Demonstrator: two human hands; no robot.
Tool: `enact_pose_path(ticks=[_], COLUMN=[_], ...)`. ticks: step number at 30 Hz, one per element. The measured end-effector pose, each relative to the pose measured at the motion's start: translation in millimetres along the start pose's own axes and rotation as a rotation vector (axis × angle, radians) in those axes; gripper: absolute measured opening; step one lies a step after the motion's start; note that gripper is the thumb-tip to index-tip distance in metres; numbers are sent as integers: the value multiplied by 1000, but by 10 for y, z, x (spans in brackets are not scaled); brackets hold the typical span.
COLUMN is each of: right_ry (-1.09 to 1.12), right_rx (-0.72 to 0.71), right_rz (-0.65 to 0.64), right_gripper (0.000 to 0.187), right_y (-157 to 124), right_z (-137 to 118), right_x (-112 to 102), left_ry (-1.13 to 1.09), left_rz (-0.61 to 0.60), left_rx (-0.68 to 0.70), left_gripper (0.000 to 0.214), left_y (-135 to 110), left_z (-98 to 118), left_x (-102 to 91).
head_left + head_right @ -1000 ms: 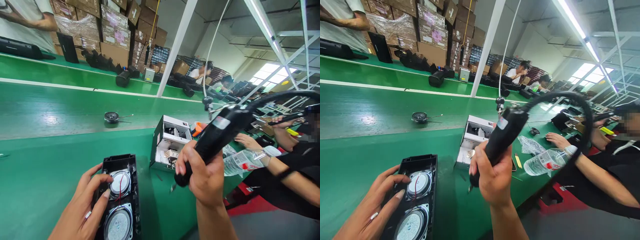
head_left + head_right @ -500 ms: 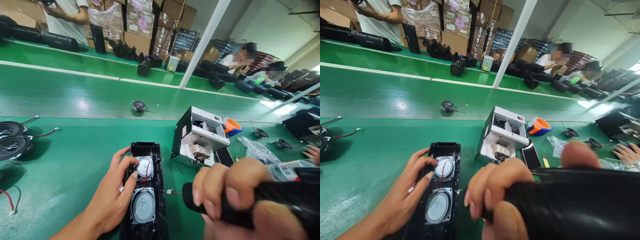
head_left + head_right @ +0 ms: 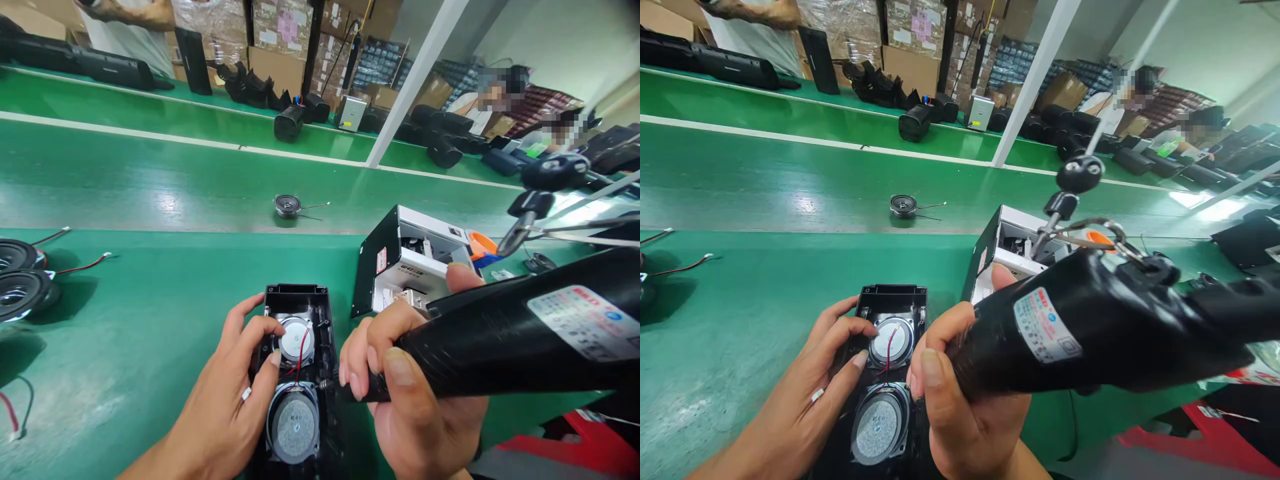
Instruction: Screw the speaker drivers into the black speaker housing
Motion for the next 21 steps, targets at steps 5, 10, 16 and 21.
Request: enact_pose_path(ticks=[5, 10, 16, 21], right_ry=[20, 8, -16, -47], right_rx=[1, -9, -86, 20], right_rz=[26, 13, 12, -64], right_gripper=[61, 60, 43, 27], right_y=[-13, -45, -222, -384], right_z=[69, 86, 29, 76], right_x=[8, 12, -91, -197], left_ry=[26, 42, 26, 55], left_rz=[26, 36, 21, -5], left_rx=[7, 35, 16, 70], left_gripper=[26, 26, 27, 25], left_y=[4, 4, 10, 23], left_z=[32, 18, -62, -79], left_x=[-1, 2, 6, 11])
Point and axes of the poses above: each hand's wrist, its own y-axis towards the middle knuckle, its own x-axis out of the palm, z = x × y, the point moved 3 cm from there along y, towards the middle knuckle, and after that the axes turned 1 degree about x, right-handed, at the moved point
